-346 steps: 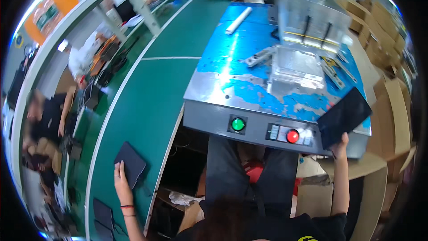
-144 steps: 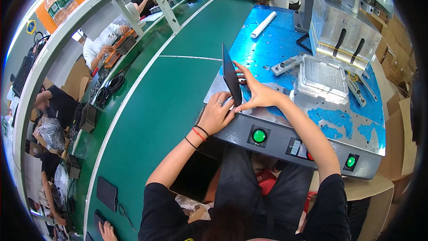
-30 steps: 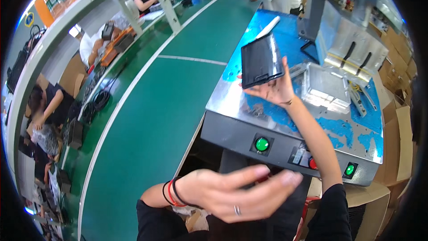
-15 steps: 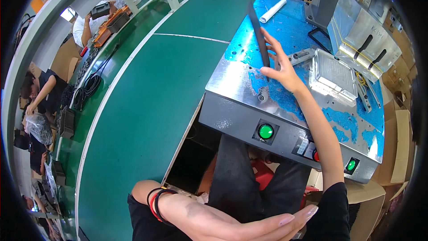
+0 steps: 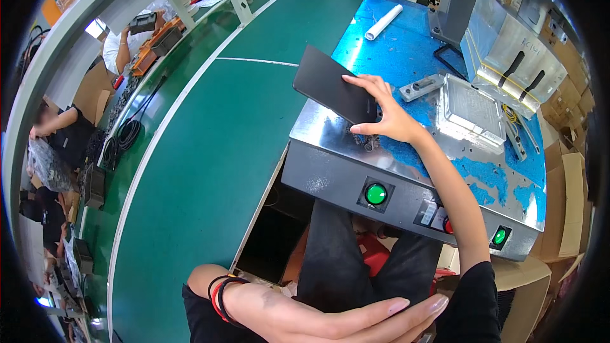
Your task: Assembling electronic device components using a press machine.
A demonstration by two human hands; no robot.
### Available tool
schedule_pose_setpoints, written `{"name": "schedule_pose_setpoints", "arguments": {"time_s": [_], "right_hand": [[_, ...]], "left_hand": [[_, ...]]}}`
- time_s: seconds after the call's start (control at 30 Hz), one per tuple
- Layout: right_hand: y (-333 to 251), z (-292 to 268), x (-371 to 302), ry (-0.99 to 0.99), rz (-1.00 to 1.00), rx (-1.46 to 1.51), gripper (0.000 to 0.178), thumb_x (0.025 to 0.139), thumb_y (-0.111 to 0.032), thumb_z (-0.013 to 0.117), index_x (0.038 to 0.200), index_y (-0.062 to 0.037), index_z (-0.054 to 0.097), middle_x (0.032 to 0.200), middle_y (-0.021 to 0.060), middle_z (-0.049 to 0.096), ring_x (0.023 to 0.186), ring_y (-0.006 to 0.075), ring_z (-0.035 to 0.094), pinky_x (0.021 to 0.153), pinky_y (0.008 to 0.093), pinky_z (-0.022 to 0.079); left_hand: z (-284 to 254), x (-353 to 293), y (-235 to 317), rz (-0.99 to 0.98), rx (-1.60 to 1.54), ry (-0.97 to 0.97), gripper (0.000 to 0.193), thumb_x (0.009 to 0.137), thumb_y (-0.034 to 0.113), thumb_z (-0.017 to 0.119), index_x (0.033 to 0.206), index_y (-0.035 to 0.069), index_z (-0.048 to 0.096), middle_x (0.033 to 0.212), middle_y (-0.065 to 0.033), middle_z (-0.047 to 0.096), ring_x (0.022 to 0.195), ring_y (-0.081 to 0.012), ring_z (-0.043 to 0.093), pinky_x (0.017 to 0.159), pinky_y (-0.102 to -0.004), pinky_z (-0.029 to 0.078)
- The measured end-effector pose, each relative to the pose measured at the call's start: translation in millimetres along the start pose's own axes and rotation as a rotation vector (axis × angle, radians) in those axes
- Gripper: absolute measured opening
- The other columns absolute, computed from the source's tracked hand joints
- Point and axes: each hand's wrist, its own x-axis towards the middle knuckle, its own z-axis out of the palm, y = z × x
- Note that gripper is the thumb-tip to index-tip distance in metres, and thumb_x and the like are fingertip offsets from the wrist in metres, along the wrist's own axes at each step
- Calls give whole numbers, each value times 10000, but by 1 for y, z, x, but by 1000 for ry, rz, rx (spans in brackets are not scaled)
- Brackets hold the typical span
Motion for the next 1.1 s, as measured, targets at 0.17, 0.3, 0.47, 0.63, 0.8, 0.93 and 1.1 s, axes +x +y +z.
{"name": "schedule_pose_setpoints", "arguments": {"time_s": [0.17,0.3,0.47,0.63,0.8,0.93,1.1], "right_hand": [[2,1,0,-25,14,-7,893,637,-431,805,1413,-220,416,1339,161,367,1276,341,298,1105,452,197],[2,0,1,-15,-7,-7,893,629,-433,811,1407,-225,425,1329,154,370,1266,347,299,1103,454,197],[2,-2,1,-19,-1,1,895,623,-432,814,1404,-223,429,1317,148,380,1263,345,300,1105,456,195],[2,-1,1,-34,1,-13,895,626,-432,814,1404,-217,428,1323,157,378,1275,343,295,1105,463,195],[2,-1,1,-47,14,-11,902,625,-435,815,1407,-214,423,1331,176,376,1292,351,287,1107,471,194],[1,-3,1,-32,-3,-9,908,622,-436,816,1410,-221,420,1353,192,360,1307,366,266,1108,485,194],[2,-1,-1,-23,-11,-18,899,622,-433,809,1408,-222,427,1386,194,342,1298,367,273,1101,489,202]], "left_hand": [[1,2,-7,-25,66,37,420,945,167,343,1248,37,603,1306,-74,577,1254,-161,503,1082,-333,329],[8,-1,-5,132,209,-35,443,979,180,316,1361,38,489,1428,-38,468,1351,-116,378,1112,-310,266],[12,-11,-2,118,359,-40,486,990,147,259,1462,36,300,1528,-21,308,1408,-72,244,1138,-276,171],[20,-15,5,198,588,-89,512,1019,202,289,1513,129,170,1540,-41,249,1399,-181,271,1126,-392,272],[31,-9,11,-298,71,-25,288,904,231,493,1101,257,702,1272,97,590,1307,-16,388,1151,-380,197],[30,-11,5,-252,29,-56,257,910,238,526,1112,245,685,1275,89,591,1296,-52,423,1143,-387,213],[55,-27,-20,-411,-180,-330,328,843,262,634,1157,168,622,1367,-28,519,1291,-198,459,1117,-434,257]]}}
